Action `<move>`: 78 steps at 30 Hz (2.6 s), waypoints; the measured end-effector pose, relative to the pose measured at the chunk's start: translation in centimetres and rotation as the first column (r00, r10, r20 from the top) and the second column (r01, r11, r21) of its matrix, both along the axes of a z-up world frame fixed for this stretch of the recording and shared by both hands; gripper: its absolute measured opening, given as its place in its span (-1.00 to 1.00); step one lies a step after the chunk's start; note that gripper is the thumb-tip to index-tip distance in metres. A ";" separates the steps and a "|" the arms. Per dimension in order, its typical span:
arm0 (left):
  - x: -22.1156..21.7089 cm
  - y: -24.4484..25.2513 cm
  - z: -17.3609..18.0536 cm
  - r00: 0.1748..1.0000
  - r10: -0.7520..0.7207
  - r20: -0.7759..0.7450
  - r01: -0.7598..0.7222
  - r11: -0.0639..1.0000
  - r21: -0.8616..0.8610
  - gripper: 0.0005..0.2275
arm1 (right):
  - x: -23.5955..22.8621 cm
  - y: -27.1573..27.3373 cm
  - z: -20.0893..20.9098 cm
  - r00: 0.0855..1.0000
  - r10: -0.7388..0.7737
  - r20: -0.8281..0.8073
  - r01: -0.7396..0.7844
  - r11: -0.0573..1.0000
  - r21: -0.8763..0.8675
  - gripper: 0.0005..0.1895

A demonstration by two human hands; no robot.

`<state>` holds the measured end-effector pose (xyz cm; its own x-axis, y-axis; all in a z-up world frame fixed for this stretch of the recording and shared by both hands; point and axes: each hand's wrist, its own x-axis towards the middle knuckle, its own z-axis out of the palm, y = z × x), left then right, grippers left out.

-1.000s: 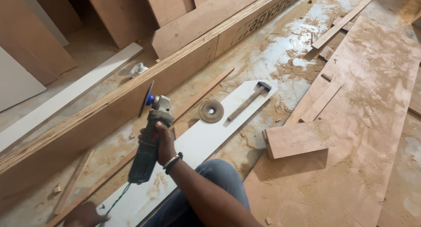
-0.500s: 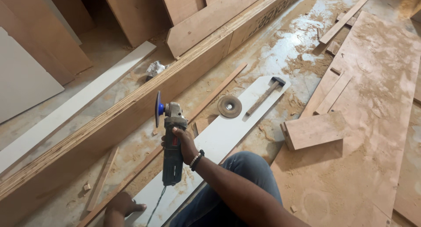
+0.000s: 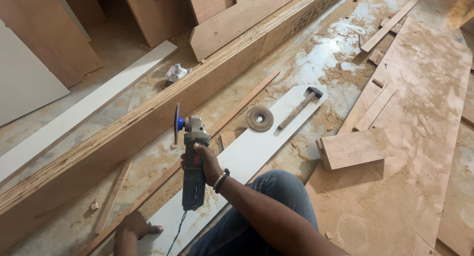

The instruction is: The person holds a circular sanding disc by hand and wipes the surface before attaching it to a power angle grinder.

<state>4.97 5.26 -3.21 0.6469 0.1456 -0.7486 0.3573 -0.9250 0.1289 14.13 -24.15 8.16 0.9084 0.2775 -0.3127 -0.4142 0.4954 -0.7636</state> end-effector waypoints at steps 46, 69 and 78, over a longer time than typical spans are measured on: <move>-4.2 -18.7 28.9 0.034 0.051 0.998 0.095 0.994 -0.054 0.00 | -1.9 -2.2 2.8 0.827 0.448 0.339 -0.548 0.775 0.315 0.00; -4.5 -17.7 30.5 -0.069 0.519 0.852 0.307 0.824 -0.476 -0.50 | -3.1 -2.8 5.0 0.806 0.426 0.410 -0.466 0.885 -0.002 -0.05; -3.7 -16.2 30.1 -0.055 0.627 0.777 0.295 0.754 -0.587 -0.33 | -3.1 -2.3 4.7 0.750 0.374 0.545 -0.380 0.919 -0.107 0.05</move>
